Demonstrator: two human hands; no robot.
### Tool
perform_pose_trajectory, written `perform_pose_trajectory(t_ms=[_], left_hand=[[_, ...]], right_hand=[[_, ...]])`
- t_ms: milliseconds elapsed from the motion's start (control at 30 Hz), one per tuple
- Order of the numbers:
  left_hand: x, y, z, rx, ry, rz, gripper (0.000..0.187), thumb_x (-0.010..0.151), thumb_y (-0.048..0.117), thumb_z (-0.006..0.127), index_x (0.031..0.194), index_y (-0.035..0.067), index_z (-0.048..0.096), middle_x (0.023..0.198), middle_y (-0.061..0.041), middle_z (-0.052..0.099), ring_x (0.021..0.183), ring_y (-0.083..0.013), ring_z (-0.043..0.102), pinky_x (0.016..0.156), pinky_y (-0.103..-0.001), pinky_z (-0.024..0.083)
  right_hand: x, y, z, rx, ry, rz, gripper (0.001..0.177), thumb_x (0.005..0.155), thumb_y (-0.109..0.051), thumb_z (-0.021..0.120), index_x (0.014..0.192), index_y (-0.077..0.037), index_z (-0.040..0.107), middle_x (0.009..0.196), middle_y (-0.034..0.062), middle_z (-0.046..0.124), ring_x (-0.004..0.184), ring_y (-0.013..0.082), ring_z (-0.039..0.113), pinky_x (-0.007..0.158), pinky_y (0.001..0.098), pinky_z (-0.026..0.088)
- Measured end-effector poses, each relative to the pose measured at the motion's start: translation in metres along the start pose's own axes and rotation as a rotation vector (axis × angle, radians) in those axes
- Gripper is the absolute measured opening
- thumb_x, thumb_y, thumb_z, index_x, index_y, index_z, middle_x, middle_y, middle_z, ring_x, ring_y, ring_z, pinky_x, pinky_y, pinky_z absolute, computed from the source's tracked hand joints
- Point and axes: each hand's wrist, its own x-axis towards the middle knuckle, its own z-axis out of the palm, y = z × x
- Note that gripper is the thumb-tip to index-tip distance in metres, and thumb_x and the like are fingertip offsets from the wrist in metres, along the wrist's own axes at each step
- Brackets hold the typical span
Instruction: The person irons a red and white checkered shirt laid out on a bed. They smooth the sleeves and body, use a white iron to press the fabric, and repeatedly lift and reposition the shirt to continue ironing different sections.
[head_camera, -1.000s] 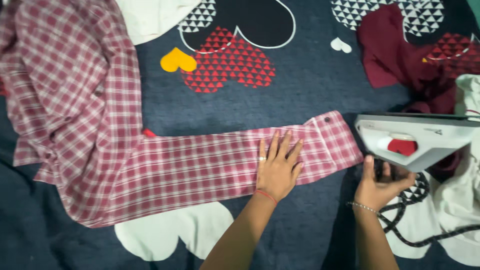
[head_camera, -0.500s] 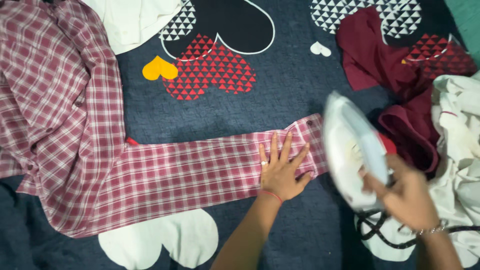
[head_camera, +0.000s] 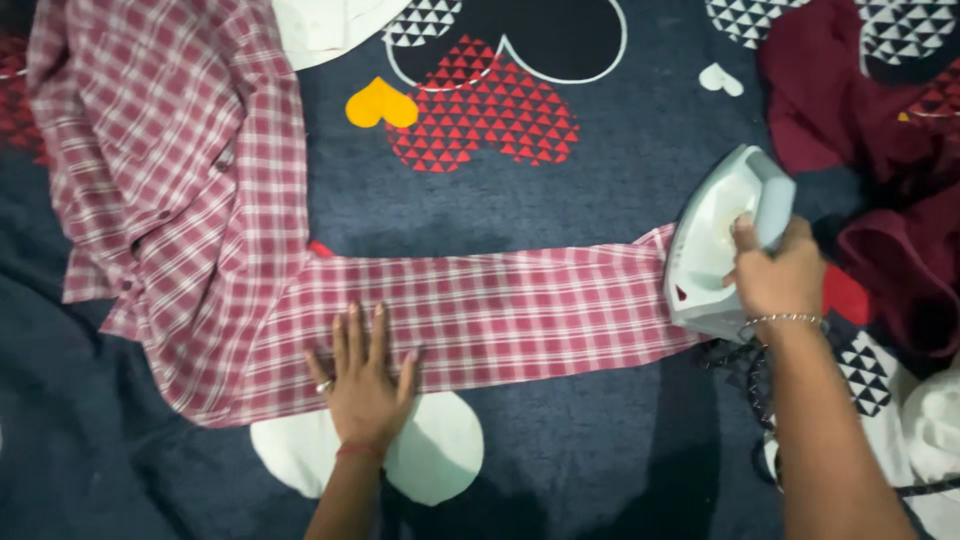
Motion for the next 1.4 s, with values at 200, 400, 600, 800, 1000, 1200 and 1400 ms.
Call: perform_pose_trajectory(t_ms=[200, 400, 600, 800, 1000, 1200, 1400], left_hand=[[0.0, 0.002, -0.006, -0.065, -0.023, -0.04, 0.079, 0.091, 0.066, 0.04, 0.161, 0.03, 0.028, 0.167, -0.009, 0.025, 0.155, -0.0298, 0.017, 0.122, -0.064, 0.001], [0.003, 0.003, -0.007, -0.073, -0.021, -0.048, 0.079, 0.089, 0.067, 0.043, 0.159, 0.033, 0.031, 0.166, -0.007, 0.028, 0.154, -0.0294, 0.021, 0.121, -0.063, 0.005], [0.005, 0.007, -0.016, -0.088, -0.019, -0.051, 0.079, 0.088, 0.068, 0.046, 0.158, 0.031, 0.033, 0.164, -0.007, 0.029, 0.152, -0.0292, 0.021, 0.121, -0.063, 0.005], [0.002, 0.007, -0.018, -0.138, -0.008, -0.063, 0.079, 0.088, 0.067, 0.048, 0.157, 0.03, 0.036, 0.165, -0.007, 0.031, 0.154, -0.0282, 0.021, 0.122, -0.063, 0.004], [0.004, 0.005, -0.018, -0.179, -0.009, -0.054, 0.079, 0.088, 0.066, 0.051, 0.156, 0.028, 0.037, 0.163, -0.009, 0.031, 0.152, -0.0313, 0.021, 0.12, -0.065, 0.005], [0.002, 0.01, -0.028, -0.228, -0.011, -0.057, 0.079, 0.088, 0.063, 0.054, 0.155, 0.025, 0.038, 0.162, -0.01, 0.032, 0.151, -0.0331, 0.023, 0.119, -0.066, 0.006], [0.001, 0.002, -0.019, -0.328, 0.013, -0.104, 0.066, 0.098, 0.049, 0.046, 0.157, 0.02, 0.037, 0.163, -0.008, 0.036, 0.152, -0.0301, 0.028, 0.121, -0.067, 0.004]], right_hand=[[-0.132, 0.017, -0.004, -0.142, -0.223, 0.119, 0.049, 0.095, -0.045, 0.061, 0.111, 0.001, 0.061, 0.063, 0.018, 0.07, 0.06, 0.0317, 0.074, 0.065, 0.0435, 0.056], [-0.127, 0.005, 0.017, -0.071, -0.19, 0.117, 0.044, 0.097, -0.041, 0.063, 0.106, 0.003, 0.065, 0.062, 0.0154, 0.069, 0.058, 0.0236, 0.072, 0.061, 0.0379, 0.054], [-0.008, -0.045, 0.069, 0.191, -0.332, 0.034, 0.042, 0.103, -0.038, 0.065, 0.107, 0.004, 0.063, 0.073, 0.012, 0.065, 0.058, 0.021, 0.063, 0.056, 0.0388, 0.05], [-0.176, -0.029, 0.066, -0.141, -0.424, 0.015, 0.064, 0.088, -0.038, 0.069, 0.136, 0.002, 0.053, 0.061, 0.0153, 0.071, 0.055, 0.0257, 0.072, 0.057, 0.0403, 0.054], [-0.177, -0.059, 0.08, -0.121, -0.429, 0.033, 0.052, 0.093, -0.044, 0.064, 0.118, 0.001, 0.063, 0.058, 0.0165, 0.071, 0.055, 0.0263, 0.076, 0.057, 0.0389, 0.057], [-0.071, -0.12, 0.128, 0.003, -0.413, -0.066, 0.047, 0.099, -0.042, 0.063, 0.11, 0.004, 0.06, 0.068, 0.0162, 0.07, 0.056, 0.0247, 0.071, 0.058, 0.0398, 0.055], [-0.225, -0.065, 0.096, -0.018, -0.58, 0.089, 0.051, 0.089, -0.041, 0.065, 0.121, -0.001, 0.062, 0.067, 0.0164, 0.074, 0.055, 0.0282, 0.073, 0.056, 0.0392, 0.056]])
